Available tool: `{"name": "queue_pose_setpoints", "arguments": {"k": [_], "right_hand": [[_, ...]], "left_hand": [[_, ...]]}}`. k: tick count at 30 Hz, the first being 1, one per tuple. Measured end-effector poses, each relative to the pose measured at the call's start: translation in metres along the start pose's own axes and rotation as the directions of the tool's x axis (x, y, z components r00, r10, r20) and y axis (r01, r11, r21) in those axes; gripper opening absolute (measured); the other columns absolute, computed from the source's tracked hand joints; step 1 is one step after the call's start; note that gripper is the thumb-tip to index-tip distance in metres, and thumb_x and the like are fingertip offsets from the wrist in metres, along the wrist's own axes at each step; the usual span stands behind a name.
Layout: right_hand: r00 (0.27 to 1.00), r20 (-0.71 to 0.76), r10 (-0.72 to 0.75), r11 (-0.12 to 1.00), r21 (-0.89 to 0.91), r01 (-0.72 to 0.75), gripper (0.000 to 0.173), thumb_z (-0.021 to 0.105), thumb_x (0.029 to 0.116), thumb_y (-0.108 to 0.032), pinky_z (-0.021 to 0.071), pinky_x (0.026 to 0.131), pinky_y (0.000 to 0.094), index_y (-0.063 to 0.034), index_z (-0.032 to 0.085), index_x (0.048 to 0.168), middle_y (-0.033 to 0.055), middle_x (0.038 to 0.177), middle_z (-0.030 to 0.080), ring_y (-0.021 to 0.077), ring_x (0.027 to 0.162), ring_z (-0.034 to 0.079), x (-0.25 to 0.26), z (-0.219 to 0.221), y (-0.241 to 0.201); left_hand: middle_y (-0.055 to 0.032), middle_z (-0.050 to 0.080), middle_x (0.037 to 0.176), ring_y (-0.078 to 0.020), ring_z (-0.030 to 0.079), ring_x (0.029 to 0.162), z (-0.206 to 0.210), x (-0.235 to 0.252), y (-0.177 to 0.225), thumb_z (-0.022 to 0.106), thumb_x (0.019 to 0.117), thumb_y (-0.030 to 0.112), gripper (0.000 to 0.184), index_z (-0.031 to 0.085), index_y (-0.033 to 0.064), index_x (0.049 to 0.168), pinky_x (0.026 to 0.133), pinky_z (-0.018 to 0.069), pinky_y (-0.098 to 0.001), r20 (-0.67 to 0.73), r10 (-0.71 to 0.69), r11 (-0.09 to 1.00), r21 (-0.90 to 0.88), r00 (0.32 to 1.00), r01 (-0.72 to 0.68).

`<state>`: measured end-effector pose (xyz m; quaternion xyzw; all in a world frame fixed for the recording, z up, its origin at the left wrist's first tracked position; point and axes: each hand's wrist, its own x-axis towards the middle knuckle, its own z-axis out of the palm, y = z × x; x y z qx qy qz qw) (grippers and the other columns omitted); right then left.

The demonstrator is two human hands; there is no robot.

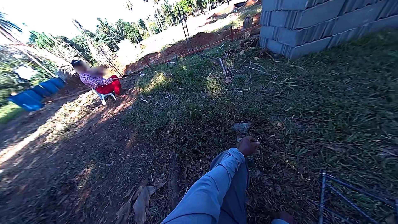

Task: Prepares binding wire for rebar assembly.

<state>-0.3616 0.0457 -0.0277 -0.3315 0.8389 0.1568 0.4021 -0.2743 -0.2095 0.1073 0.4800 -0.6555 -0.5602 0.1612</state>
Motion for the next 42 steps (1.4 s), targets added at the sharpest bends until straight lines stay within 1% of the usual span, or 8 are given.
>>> {"name": "queue_pose_setpoints", "arguments": {"k": [4, 10, 18, 24, 27, 32, 39, 42], "right_hand": [[1.000, 0.019, 0.015, 0.999, -0.030, -0.015, 0.040, 0.056, 0.1014, -0.032, 0.0448, 0.110, 0.0552, -0.0011, 0.071, 0.122, 0.0202, 0.138, 0.064, 0.0351, 0.136, 0.056, -0.002, -0.003, -0.004], [1.000, 0.007, 0.029, 0.999, -0.019, -0.029, 0.040, 0.057, 0.1011, -0.030, 0.0446, 0.111, 0.0545, 0.0014, 0.070, 0.123, 0.0224, 0.138, 0.063, 0.0367, 0.136, 0.055, 0.007, 0.003, -0.005], [0.998, 0.006, 0.065, 0.993, 0.103, -0.066, 0.042, 0.058, 0.1020, -0.030, 0.0426, 0.113, 0.0545, 0.0034, 0.068, 0.124, 0.0257, 0.142, 0.059, 0.0381, 0.138, 0.052, 0.004, -0.003, -0.006], [0.998, 0.010, 0.054, 0.991, 0.125, -0.055, 0.041, 0.062, 0.0999, -0.032, 0.0437, 0.112, 0.0544, 0.0009, 0.070, 0.124, 0.0238, 0.141, 0.060, 0.0374, 0.138, 0.053, 0.003, -0.004, -0.003], [0.997, 0.020, 0.074, 0.979, 0.188, -0.076, 0.045, 0.063, 0.0991, -0.034, 0.0436, 0.112, 0.0552, 0.0010, 0.068, 0.126, 0.0243, 0.143, 0.059, 0.0374, 0.138, 0.053, 0.002, -0.006, -0.002], [0.994, 0.017, 0.105, 0.974, 0.198, -0.106, 0.052, 0.063, 0.0981, -0.041, 0.0445, 0.111, 0.0548, 0.0020, 0.066, 0.128, 0.0239, 0.141, 0.060, 0.0364, 0.137, 0.055, 0.010, -0.003, -0.002], [0.996, 0.073, 0.043, 0.978, 0.199, -0.057, 0.044, 0.058, 0.1027, -0.029, 0.0420, 0.114, 0.0525, 0.0057, 0.065, 0.129, 0.0251, 0.143, 0.059, 0.0360, 0.140, 0.052, -0.001, -0.015, 0.005], [0.997, 0.082, 0.015, 0.973, 0.227, -0.034, 0.044, 0.058, 0.1038, -0.028, 0.0397, 0.116, 0.0522, 0.0065, 0.064, 0.130, 0.0261, 0.144, 0.058, 0.0363, 0.141, 0.050, -0.003, -0.020, 0.012]], "left_hand": [[-0.0141, 0.066, 0.093, -0.0183, 0.062, 0.069, -0.001, 0.003, -0.003, 0.059, 0.1046, 0.023, 0.030, 0.060, -0.0011, 0.123, 0.066, 0.0548, -0.0357, -0.005, 0.005, 1.000, -0.021, 1.000, -0.005], [-0.0109, 0.063, 0.085, -0.0156, 0.058, 0.063, 0.000, 0.007, -0.005, 0.059, 0.1044, 0.022, 0.028, 0.060, -0.0015, 0.120, 0.062, 0.0529, -0.0329, -0.007, 0.020, 0.998, -0.051, 1.000, -0.021], [-0.0102, 0.064, 0.087, -0.0161, 0.061, 0.066, 0.005, 0.012, -0.006, 0.059, 0.1039, 0.023, 0.027, 0.061, -0.0001, 0.119, 0.065, 0.0547, -0.0339, -0.015, 0.037, 0.999, -0.030, 0.999, -0.038], [-0.0123, 0.066, 0.092, -0.0187, 0.062, 0.069, 0.006, 0.012, -0.004, 0.059, 0.1046, 0.025, 0.028, 0.062, 0.0012, 0.120, 0.067, 0.0549, -0.0371, -0.039, 0.034, 0.999, 0.043, 0.999, -0.033], [-0.0116, 0.065, 0.089, -0.0191, 0.060, 0.067, 0.007, 0.014, -0.006, 0.059, 0.1041, 0.026, 0.029, 0.062, 0.0022, 0.120, 0.066, 0.0533, -0.0379, -0.054, 0.042, 0.996, 0.083, 0.998, -0.037], [-0.0099, 0.065, 0.086, -0.0181, 0.060, 0.065, 0.012, 0.018, -0.010, 0.060, 0.1034, 0.026, 0.027, 0.063, 0.0036, 0.118, 0.064, 0.0533, -0.0371, -0.052, 0.070, 0.991, 0.118, 0.996, -0.064], [-0.0100, 0.064, 0.085, -0.0188, 0.059, 0.065, 0.020, 0.017, -0.007, 0.060, 0.1037, 0.028, 0.029, 0.062, 0.0041, 0.119, 0.064, 0.0521, -0.0377, -0.015, 0.058, 0.989, 0.136, 0.998, -0.055], [-0.0094, 0.064, 0.082, -0.0176, 0.059, 0.063, 0.024, 0.018, -0.006, 0.059, 0.1042, 0.026, 0.028, 0.062, 0.0034, 0.119, 0.062, 0.0534, -0.0361, -0.002, 0.059, 0.993, 0.103, 0.998, -0.058]]}}
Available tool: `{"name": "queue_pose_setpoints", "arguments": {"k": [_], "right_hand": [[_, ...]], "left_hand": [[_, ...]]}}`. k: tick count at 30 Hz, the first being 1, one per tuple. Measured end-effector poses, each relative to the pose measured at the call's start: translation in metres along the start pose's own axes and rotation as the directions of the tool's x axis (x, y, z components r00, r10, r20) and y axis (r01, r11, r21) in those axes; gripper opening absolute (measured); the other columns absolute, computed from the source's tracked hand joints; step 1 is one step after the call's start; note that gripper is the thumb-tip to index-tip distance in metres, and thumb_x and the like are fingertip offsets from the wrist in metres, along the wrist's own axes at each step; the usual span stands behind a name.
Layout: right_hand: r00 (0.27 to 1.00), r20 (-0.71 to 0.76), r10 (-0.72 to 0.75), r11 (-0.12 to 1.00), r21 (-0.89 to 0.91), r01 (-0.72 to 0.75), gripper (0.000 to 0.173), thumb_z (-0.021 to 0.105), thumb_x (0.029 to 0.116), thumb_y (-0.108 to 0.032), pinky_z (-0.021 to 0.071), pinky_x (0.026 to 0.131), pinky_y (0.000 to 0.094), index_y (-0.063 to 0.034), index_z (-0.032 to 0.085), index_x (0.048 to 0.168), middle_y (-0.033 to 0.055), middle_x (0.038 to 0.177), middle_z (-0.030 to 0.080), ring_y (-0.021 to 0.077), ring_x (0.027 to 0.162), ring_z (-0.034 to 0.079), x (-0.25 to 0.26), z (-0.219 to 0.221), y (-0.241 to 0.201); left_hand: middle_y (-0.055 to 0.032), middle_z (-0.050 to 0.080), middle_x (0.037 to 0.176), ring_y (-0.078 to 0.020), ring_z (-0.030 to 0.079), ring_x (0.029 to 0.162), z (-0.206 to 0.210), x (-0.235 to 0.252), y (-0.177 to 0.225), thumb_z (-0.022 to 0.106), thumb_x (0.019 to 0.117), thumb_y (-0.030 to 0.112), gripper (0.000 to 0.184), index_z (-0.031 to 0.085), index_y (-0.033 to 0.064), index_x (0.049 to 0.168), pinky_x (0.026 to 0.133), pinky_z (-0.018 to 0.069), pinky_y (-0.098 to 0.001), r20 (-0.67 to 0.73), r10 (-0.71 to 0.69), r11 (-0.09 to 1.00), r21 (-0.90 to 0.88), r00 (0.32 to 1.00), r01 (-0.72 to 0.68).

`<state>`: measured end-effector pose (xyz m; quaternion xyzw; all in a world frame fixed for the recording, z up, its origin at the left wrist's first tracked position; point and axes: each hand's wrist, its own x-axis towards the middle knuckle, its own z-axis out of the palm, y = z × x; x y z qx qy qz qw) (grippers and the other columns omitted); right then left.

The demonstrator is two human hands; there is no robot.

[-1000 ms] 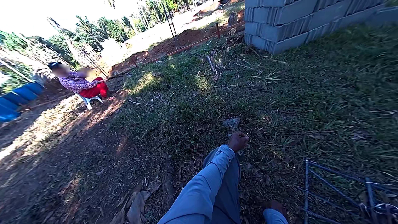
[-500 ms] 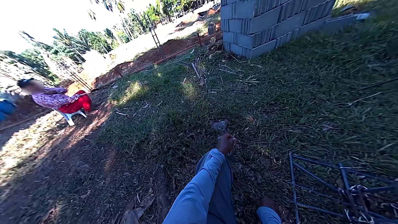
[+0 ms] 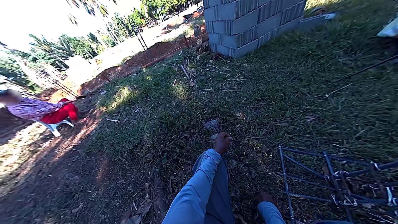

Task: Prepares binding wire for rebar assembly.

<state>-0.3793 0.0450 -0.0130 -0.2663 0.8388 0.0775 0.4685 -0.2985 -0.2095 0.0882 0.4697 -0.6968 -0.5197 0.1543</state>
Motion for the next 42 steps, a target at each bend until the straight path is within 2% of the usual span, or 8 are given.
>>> {"name": "queue_pose_setpoints", "arguments": {"k": [9, 14, 17, 20, 29, 33, 38, 42], "right_hand": [[0.999, -0.025, -0.047, 0.996, -0.072, 0.045, 0.042, 0.054, 0.1046, -0.025, 0.0384, 0.116, 0.0546, 0.0052, 0.063, 0.133, 0.0258, 0.144, 0.057, 0.0381, 0.141, 0.050, -0.015, -0.002, 0.002], [0.975, -0.113, -0.191, 0.962, 0.177, 0.209, 0.036, 0.049, 0.1084, -0.021, 0.0380, 0.116, 0.0580, -0.0033, 0.065, 0.135, 0.0267, 0.138, 0.062, 0.0420, 0.137, 0.054, -0.038, -0.005, 0.006], [0.948, -0.183, -0.260, 0.848, 0.427, 0.315, 0.030, 0.054, 0.1054, -0.015, 0.0396, 0.111, 0.0623, -0.0095, 0.073, 0.128, 0.0260, 0.130, 0.067, 0.0436, 0.130, 0.058, -0.046, -0.005, 0.008], [0.924, -0.230, -0.306, 0.773, 0.507, 0.382, 0.029, 0.056, 0.1038, -0.011, 0.0414, 0.109, 0.0638, -0.0082, 0.073, 0.127, 0.0262, 0.125, 0.069, 0.0444, 0.125, 0.061, -0.054, -0.006, 0.002], [0.940, -0.311, -0.139, 0.760, 0.575, 0.302, 0.036, 0.047, 0.1090, -0.018, 0.0400, 0.112, 0.0634, -0.0073, 0.065, 0.138, 0.0269, 0.135, 0.064, 0.0442, 0.131, 0.057, -0.047, -0.027, 0.015], [0.968, -0.237, -0.083, 0.789, 0.578, 0.209, 0.039, 0.045, 0.1082, -0.018, 0.0392, 0.116, 0.0575, -0.0036, 0.059, 0.142, 0.0254, 0.141, 0.060, 0.0403, 0.136, 0.054, -0.041, -0.034, 0.033], [0.988, -0.142, -0.061, 0.833, 0.537, 0.129, 0.040, 0.045, 0.1081, -0.018, 0.0394, 0.116, 0.0572, 0.0000, 0.058, 0.141, 0.0280, 0.140, 0.059, 0.0414, 0.136, 0.054, -0.041, -0.023, 0.034], [0.969, -0.236, -0.073, 0.786, 0.585, 0.201, 0.039, 0.046, 0.1077, -0.019, 0.0402, 0.115, 0.0574, -0.0063, 0.061, 0.142, 0.0247, 0.137, 0.063, 0.0403, 0.133, 0.057, -0.045, -0.012, 0.035]], "left_hand": [[-0.0091, 0.065, 0.085, -0.0160, 0.059, 0.064, 0.007, -0.003, 0.013, 0.059, 0.1041, 0.024, 0.026, 0.063, 0.0019, 0.118, 0.064, 0.0526, -0.0340, 0.017, 0.066, 0.998, -0.001, 0.998, -0.066], [-0.0118, 0.065, 0.087, -0.0188, 0.060, 0.067, 0.005, -0.008, 0.014, 0.058, 0.1046, 0.022, 0.026, 0.063, -0.0002, 0.117, 0.066, 0.0535, -0.0374, 0.026, 0.085, 0.996, 0.014, 0.996, -0.085], [-0.0119, 0.065, 0.086, -0.0186, 0.059, 0.067, 0.006, -0.007, 0.015, 0.058, 0.1043, 0.022, 0.027, 0.063, -0.0005, 0.118, 0.066, 0.0531, -0.0372, 0.019, 0.084, 0.996, -0.008, 0.996, -0.084], [-0.0113, 0.064, 0.085, -0.0179, 0.058, 0.066, 0.007, -0.007, 0.019, 0.059, 0.1043, 0.022, 0.026, 0.063, -0.0002, 0.117, 0.065, 0.0524, -0.0366, 0.014, 0.080, 0.997, -0.015, 0.997, -0.080], [-0.0161, 0.070, 0.101, -0.0241, 0.068, 0.083, 0.006, -0.009, 0.016, 0.058, 0.1058, 0.029, 0.032, 0.063, 0.0028, 0.124, 0.078, 0.0575, -0.0438, 0.023, 0.055, 0.995, 0.081, 0.998, -0.057], [-0.0138, 0.071, 0.099, -0.0225, 0.071, 0.076, 0.021, 0.008, -0.012, 0.060, 0.1037, 0.031, 0.035, 0.063, 0.0032, 0.124, 0.071, 0.0623, -0.0425, 0.059, 0.095, 0.993, 0.065, 0.994, -0.099], [-0.0121, 0.071, 0.094, -0.0213, 0.070, 0.075, 0.034, 0.009, -0.007, 0.061, 0.1031, 0.027, 0.032, 0.062, 0.0019, 0.123, 0.072, 0.0621, -0.0416, 0.088, 0.076, 0.991, 0.105, 0.993, -0.085], [-0.0092, 0.069, 0.085, -0.0186, 0.067, 0.068, 0.037, 0.021, -0.006, 0.058, 0.1042, 0.024, 0.028, 0.062, 0.0009, 0.119, 0.066, 0.0605, -0.0381, 0.152, 0.140, 0.984, 0.092, 0.978, -0.155]]}}
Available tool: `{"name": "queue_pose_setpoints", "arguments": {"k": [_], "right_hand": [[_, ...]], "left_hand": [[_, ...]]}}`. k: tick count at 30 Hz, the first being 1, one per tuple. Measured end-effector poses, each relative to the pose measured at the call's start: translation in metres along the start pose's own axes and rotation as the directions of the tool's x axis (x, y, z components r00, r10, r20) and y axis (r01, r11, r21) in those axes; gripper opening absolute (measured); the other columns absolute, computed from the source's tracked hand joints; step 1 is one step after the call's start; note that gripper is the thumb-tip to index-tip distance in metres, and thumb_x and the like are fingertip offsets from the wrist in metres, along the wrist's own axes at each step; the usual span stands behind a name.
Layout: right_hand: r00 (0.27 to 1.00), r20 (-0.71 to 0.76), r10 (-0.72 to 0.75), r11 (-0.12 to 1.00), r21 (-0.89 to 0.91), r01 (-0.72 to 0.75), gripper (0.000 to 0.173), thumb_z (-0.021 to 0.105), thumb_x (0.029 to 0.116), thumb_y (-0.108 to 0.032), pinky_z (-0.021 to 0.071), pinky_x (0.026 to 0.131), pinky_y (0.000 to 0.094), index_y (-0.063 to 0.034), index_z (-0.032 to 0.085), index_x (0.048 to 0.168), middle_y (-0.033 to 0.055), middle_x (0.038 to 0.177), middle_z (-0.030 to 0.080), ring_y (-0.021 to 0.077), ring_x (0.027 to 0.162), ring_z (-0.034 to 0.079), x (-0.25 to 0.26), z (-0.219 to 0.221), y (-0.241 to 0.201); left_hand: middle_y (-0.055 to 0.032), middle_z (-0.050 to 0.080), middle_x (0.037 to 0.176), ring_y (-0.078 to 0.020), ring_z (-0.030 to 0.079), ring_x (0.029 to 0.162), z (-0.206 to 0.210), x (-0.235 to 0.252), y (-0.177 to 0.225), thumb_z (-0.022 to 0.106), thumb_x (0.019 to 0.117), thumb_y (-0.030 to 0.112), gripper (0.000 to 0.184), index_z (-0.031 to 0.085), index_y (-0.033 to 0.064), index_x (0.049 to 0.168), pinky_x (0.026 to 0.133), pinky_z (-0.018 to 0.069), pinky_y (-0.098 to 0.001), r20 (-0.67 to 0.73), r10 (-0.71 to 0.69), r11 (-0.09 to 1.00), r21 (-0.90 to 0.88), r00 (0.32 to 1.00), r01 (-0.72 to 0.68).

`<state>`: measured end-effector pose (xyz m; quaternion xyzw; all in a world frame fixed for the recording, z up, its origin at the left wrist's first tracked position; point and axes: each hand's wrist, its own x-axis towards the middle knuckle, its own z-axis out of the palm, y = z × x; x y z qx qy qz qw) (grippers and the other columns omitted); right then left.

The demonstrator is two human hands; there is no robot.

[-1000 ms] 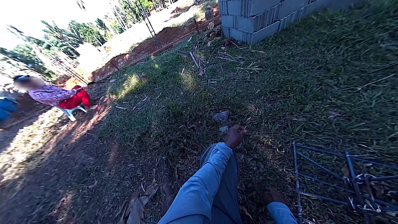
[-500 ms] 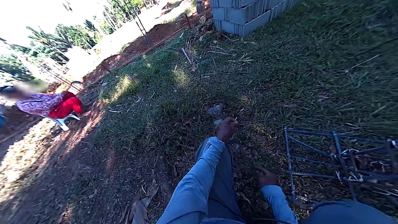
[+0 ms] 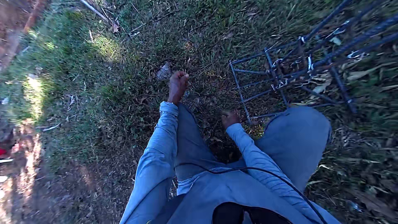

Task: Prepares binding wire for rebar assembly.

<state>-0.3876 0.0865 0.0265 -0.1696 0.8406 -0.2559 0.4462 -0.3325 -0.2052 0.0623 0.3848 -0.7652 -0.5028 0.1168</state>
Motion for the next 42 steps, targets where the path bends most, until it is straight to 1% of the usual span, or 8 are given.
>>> {"name": "queue_pose_setpoints", "arguments": {"k": [6, 11, 13, 17, 22, 28, 38, 42], "right_hand": [[0.987, -0.156, -0.034, 0.987, 0.151, 0.058, 0.038, 0.045, 0.1087, -0.018, 0.0445, 0.108, 0.0608, -0.0090, 0.062, 0.141, 0.0224, 0.131, 0.068, 0.0412, 0.125, 0.063, -0.004, 0.000, 0.006], [0.981, -0.191, -0.019, 0.981, 0.185, 0.055, 0.038, 0.046, 0.1079, -0.018, 0.0442, 0.109, 0.0610, -0.0087, 0.061, 0.141, 0.0209, 0.134, 0.066, 0.0407, 0.126, 0.062, -0.003, 0.004, 0.012], [0.979, -0.204, -0.023, 0.981, 0.186, 0.062, 0.037, 0.046, 0.1076, -0.018, 0.0455, 0.107, 0.0616, -0.0096, 0.062, 0.141, 0.0206, 0.132, 0.067, 0.0409, 0.123, 0.063, -0.004, 0.004, 0.014], [0.980, -0.201, 0.007, 0.983, 0.180, 0.030, 0.037, 0.047, 0.1076, -0.019, 0.0460, 0.105, 0.0635, -0.0107, 0.063, 0.140, 0.0213, 0.130, 0.068, 0.0423, 0.122, 0.064, -0.004, 0.005, 0.013], [0.980, -0.186, 0.077, 0.982, 0.182, -0.043, 0.037, 0.047, 0.1084, -0.021, 0.0468, 0.105, 0.0630, -0.0141, 0.062, 0.141, 0.0201, 0.130, 0.069, 0.0413, 0.122, 0.065, -0.004, 0.004, 0.009], [0.990, -0.134, 0.045, 0.986, 0.165, -0.023, 0.039, 0.044, 0.1085, -0.024, 0.0472, 0.104, 0.0643, -0.0138, 0.061, 0.142, 0.0192, 0.132, 0.068, 0.0404, 0.121, 0.065, 0.007, 0.017, 0.014], [0.999, -0.024, 0.039, 0.987, 0.157, -0.035, 0.039, 0.045, 0.1083, -0.025, 0.0540, 0.095, 0.0627, -0.0141, 0.059, 0.143, 0.0195, 0.122, 0.072, 0.0387, 0.109, 0.071, 0.004, 0.025, 0.021], [0.998, -0.011, 0.055, 0.988, 0.146, -0.053, 0.040, 0.046, 0.1076, -0.024, 0.0508, 0.101, 0.0620, -0.0118, 0.059, 0.143, 0.0191, 0.127, 0.070, 0.0385, 0.118, 0.067, 0.003, 0.024, 0.022]], "left_hand": [[-0.0091, 0.065, 0.081, -0.0197, 0.067, 0.067, 0.014, 0.032, 0.004, 0.057, 0.1049, 0.021, 0.022, 0.058, 0.0011, 0.114, 0.066, 0.0608, -0.0380, 0.030, 0.074, 0.994, -0.086, 0.997, -0.071], [-0.0091, 0.064, 0.085, -0.0176, 0.063, 0.068, 0.033, 0.058, -0.008, 0.057, 0.1033, 0.013, 0.015, 0.060, -0.0006, 0.109, 0.065, 0.0575, -0.0353, -0.051, 0.303, 0.947, -0.093, 0.951, -0.307], [-0.0093, 0.064, 0.088, -0.0174, 0.063, 0.071, 0.042, 0.060, -0.024, 0.058, 0.1031, 0.014, 0.015, 0.060, 0.0005, 0.109, 0.068, 0.0566, -0.0355, -0.051, 0.321, 0.945, -0.049, 0.946, -0.323], [-0.0123, 0.070, 0.102, -0.0220, 0.069, 0.088, 0.064, 0.036, -0.065, 0.059, 0.1028, 0.020, 0.023, 0.064, 0.0023, 0.116, 0.085, 0.0581, -0.0436, 0.068, 0.082, 0.971, 0.219, 0.994, -0.095], [-0.0172, 0.071, 0.102, -0.0287, 0.070, 0.092, 0.086, 0.020, -0.103, 0.057, 0.1042, 0.021, 0.026, 0.063, 0.0005, 0.119, 0.087, 0.0568, -0.0495, 0.146, -0.194, 0.937, 0.319, 0.970, 0.140], [-0.0166, 0.071, 0.101, -0.0281, 0.071, 0.086, 0.095, 0.023, -0.111, 0.056, 0.1049, 0.024, 0.027, 0.062, 0.0032, 0.121, 0.077, 0.0595, -0.0483, 0.120, -0.317, 0.930, 0.234, 0.941, 0.284], [-0.0147, 0.071, 0.099, -0.0227, 0.072, 0.081, 0.113, 0.023, -0.099, 0.059, 0.1043, 0.024, 0.030, 0.057, 0.0013, 0.124, 0.072, 0.0612, -0.0405, 0.130, -0.407, 0.913, 0.041, 0.904, 0.406], [-0.0148, 0.069, 0.095, -0.0230, 0.070, 0.078, 0.122, 0.026, -0.111, 0.058, 0.1052, 0.026, 0.029, 0.058, 0.0007, 0.119, 0.070, 0.0604, -0.0417, 0.127, -0.400, 0.917, 0.055, 0.908, 0.396]]}}
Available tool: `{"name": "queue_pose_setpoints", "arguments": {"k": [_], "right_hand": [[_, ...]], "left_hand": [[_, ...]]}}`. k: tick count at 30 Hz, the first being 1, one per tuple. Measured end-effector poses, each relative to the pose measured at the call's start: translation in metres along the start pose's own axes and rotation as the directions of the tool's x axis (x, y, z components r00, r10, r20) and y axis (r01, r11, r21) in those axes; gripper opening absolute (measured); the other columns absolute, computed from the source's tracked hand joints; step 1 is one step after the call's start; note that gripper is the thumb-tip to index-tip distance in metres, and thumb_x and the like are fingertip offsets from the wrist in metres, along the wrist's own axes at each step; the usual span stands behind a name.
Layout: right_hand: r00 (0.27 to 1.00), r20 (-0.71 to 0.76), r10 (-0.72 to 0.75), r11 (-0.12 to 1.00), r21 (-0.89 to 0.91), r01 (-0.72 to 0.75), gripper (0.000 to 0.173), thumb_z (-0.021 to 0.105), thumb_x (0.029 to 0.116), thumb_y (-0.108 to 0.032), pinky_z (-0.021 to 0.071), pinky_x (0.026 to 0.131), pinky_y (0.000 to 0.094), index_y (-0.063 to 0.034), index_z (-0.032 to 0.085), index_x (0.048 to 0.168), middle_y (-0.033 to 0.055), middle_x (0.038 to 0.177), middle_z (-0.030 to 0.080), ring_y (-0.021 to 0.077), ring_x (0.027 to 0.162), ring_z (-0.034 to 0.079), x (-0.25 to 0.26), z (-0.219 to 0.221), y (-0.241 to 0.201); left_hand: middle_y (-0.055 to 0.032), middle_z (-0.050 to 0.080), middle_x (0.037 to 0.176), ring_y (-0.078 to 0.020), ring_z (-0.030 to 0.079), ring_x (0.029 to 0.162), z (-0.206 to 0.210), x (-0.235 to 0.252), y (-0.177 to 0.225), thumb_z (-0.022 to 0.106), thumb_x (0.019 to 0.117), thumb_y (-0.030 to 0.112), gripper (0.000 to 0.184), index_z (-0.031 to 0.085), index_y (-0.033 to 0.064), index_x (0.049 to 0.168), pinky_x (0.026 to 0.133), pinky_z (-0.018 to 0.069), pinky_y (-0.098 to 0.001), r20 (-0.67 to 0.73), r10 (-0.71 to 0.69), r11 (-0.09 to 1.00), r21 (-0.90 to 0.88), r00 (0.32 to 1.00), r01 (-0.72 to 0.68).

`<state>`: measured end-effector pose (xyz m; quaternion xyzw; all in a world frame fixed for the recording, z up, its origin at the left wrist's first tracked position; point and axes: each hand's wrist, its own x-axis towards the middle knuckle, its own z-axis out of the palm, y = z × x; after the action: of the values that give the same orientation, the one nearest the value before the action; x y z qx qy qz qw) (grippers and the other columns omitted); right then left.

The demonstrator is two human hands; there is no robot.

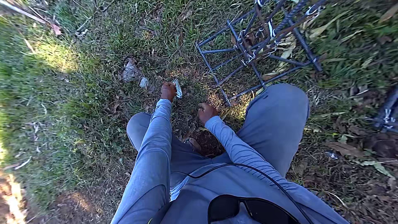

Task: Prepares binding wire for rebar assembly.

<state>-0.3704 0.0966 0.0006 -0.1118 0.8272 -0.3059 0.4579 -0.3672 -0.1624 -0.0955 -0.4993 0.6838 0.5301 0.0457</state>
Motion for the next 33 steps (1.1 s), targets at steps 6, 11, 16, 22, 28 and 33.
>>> {"name": "queue_pose_setpoints", "arguments": {"k": [6, 11, 16, 22, 28, 33], "right_hand": [[1.000, -0.014, 0.013, 0.999, -0.029, -0.013, 0.041, 0.044, 0.1077, -0.023, 0.0512, 0.099, 0.0639, -0.0127, 0.058, 0.145, 0.0201, 0.126, 0.070, 0.0399, 0.116, 0.068, 0.005, 0.005, 0.005], [1.000, -0.017, 0.018, 1.000, -0.025, -0.018, 0.040, 0.044, 0.1077, -0.023, 0.0526, 0.098, 0.0637, -0.0113, 0.058, 0.143, 0.0200, 0.124, 0.071, 0.0392, 0.114, 0.069, 0.011, 0.010, 0.012], [0.999, -0.006, 0.033, 0.999, -0.031, -0.033, 0.040, 0.043, 0.1083, -0.024, 0.0516, 0.099, 0.0641, -0.0111, 0.058, 0.144, 0.0197, 0.127, 0.070, 0.0390, 0.115, 0.069, 0.007, 0.006, 0.010], [0.999, -0.017, 0.047, 0.997, -0.066, -0.048, 0.040, 0.044, 0.1074, -0.026, 0.0513, 0.098, 0.0654, -0.0146, 0.059, 0.143, 0.0192, 0.124, 0.071, 0.0398, 0.114, 0.069, 0.005, 0.005, 0.009], [0.998, -0.008, 0.060, 0.996, -0.070, -0.060, 0.041, 0.044, 0.1071, -0.025, 0.0483, 0.103, 0.0640, -0.0146, 0.059, 0.144, 0.0192, 0.129, 0.069, 0.0406, 0.122, 0.065, 0.001, 0.001, 0.006], [0.997, 0.002, 0.073, 0.994, -0.076, -0.073, 0.041, 0.044, 0.1077, -0.025, 0.0477, 0.104, 0.0634, -0.0163, 0.058, 0.145, 0.0172, 0.130, 0.069, 0.0388, 0.123, 0.065, 0.000, 0.000, 0.001]], "left_hand": [[-0.0156, 0.069, 0.099, -0.0251, 0.071, 0.082, 0.002, 0.014, -0.015, 0.057, 0.1057, 0.029, 0.031, 0.059, 0.0013, 0.121, 0.074, 0.0608, -0.0454, -0.043, -0.024, 0.999, 0.041, 0.999, 0.025], [-0.0150, 0.068, 0.098, -0.0253, 0.070, 0.081, 0.008, 0.021, -0.028, 0.058, 0.1046, 0.030, 0.031, 0.060, 0.0028, 0.120, 0.073, 0.0601, -0.0458, -0.051, -0.027, 0.998, 0.055, 0.998, 0.030], [-0.0168, 0.070, 0.105, -0.0291, 0.071, 0.090, 0.014, 0.026, -0.041, 0.059, 0.1036, 0.033, 0.034, 0.063, 0.0039, 0.120, 0.082, 0.0590, -0.0512, -0.047, -0.033, 0.987, 0.155, 0.998, 0.040], [-0.0154, 0.070, 0.102, -0.0273, 0.068, 0.082, 0.025, 0.018, -0.046, 0.059, 0.1032, 0.030, 0.029, 0.066, 0.0070, 0.120, 0.075, 0.0571, -0.0489, -0.061, -0.032, 0.978, 0.205, 0.998, 0.044], [-0.0152, 0.072, 0.099, -0.0262, 0.069, 0.082, 0.019, 0.007, -0.050, 0.063, 0.0996, 0.026, 0.026, 0.070, 0.0056, 0.114, 0.078, 0.0572, -0.0484, 0.054, -0.040, 0.935, 0.354, 0.998, 0.018], [-0.0146, 0.073, 0.107, -0.0281, 0.071, 0.088, 0.015, -0.007, -0.048, 0.068, 0.0955, 0.023, 0.027, 0.072, 0.0121, 0.120, 0.081, 0.0575, -0.0513, 0.214, -0.135, 0.823, 0.568, 0.968, -0.011]]}}
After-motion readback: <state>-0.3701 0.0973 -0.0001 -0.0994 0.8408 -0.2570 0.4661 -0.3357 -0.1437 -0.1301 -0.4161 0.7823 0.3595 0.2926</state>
